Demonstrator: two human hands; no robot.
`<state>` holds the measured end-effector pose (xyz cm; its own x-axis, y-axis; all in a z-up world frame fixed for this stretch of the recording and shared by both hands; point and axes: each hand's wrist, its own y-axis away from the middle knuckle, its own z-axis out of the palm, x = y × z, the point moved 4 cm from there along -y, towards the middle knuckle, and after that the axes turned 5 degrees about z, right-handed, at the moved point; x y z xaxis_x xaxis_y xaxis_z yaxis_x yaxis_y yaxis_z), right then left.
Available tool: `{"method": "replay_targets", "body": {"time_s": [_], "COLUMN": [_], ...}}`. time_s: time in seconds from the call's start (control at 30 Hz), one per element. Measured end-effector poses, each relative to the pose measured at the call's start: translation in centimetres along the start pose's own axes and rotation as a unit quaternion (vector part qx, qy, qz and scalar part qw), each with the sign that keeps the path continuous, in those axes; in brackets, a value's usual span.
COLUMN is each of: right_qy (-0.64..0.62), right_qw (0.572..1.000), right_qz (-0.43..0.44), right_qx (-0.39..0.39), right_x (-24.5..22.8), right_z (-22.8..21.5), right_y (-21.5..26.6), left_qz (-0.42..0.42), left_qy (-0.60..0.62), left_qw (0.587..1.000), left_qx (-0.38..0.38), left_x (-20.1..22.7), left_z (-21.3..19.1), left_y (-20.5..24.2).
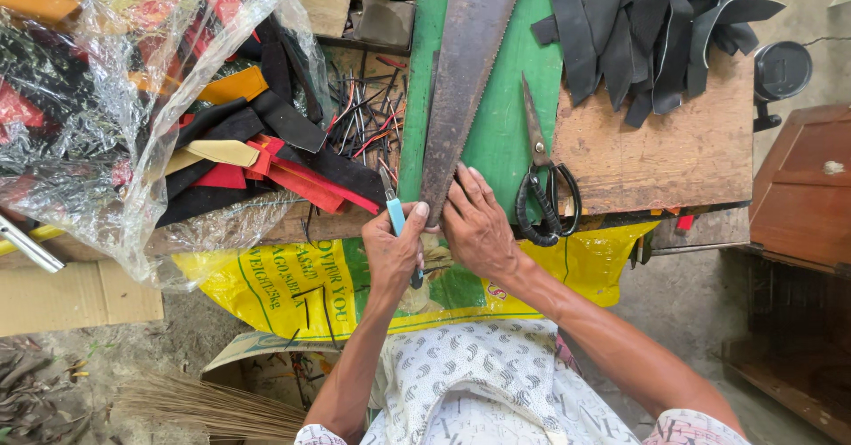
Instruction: The person uses a utility knife to cut a long strip of black rubber material on a green cutting board. They then use scissors to trim the cut piece. The person continues cutting additional strips from the rubber sheet.
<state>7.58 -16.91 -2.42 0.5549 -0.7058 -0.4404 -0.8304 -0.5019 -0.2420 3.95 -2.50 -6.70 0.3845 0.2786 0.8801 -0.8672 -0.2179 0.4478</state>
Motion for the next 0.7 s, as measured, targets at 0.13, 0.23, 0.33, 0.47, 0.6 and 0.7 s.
{"method": "replay_targets", "body": {"time_s": [0.13,0.23,0.33,0.47,0.6,0.7], "right_qy": [-0.043,-0.114,-0.105,-0.062,-0.014,-0.010], "right_qw": [0.999,0.992,0.987,0.989,0.995,0.993], "right_qz": [-0.004,0.030,0.070,0.110,0.097,0.119], "right_qx": [0.008,0.040,0.097,0.076,0.022,-0.003], "right_x": [-0.5,0.8,3.8,7.3,8.1,8.7], "right_z": [-2.2,-3.9,-4.6,-3.4,-1.4,-0.3], "right_y": [1.6,1.9,0.0,-4.2,-6.8,-7.5], "left_qz": [-0.009,-0.011,-0.033,-0.009,-0.018,-0.032], "left_qy": [-0.016,-0.032,-0.020,-0.023,-0.015,0.009], "left_qw": [1.000,0.999,0.998,0.997,0.997,0.997], "left_qx": [0.021,0.024,0.054,0.070,0.077,0.074], "left_x": [-1.4,-2.7,-3.9,-4.1,-4.3,-4.5], "left_z": [-0.2,-0.6,-1.0,-1.7,-2.0,-1.5], "left_y": [-0.2,1.1,2.8,3.9,3.4,2.7]}}
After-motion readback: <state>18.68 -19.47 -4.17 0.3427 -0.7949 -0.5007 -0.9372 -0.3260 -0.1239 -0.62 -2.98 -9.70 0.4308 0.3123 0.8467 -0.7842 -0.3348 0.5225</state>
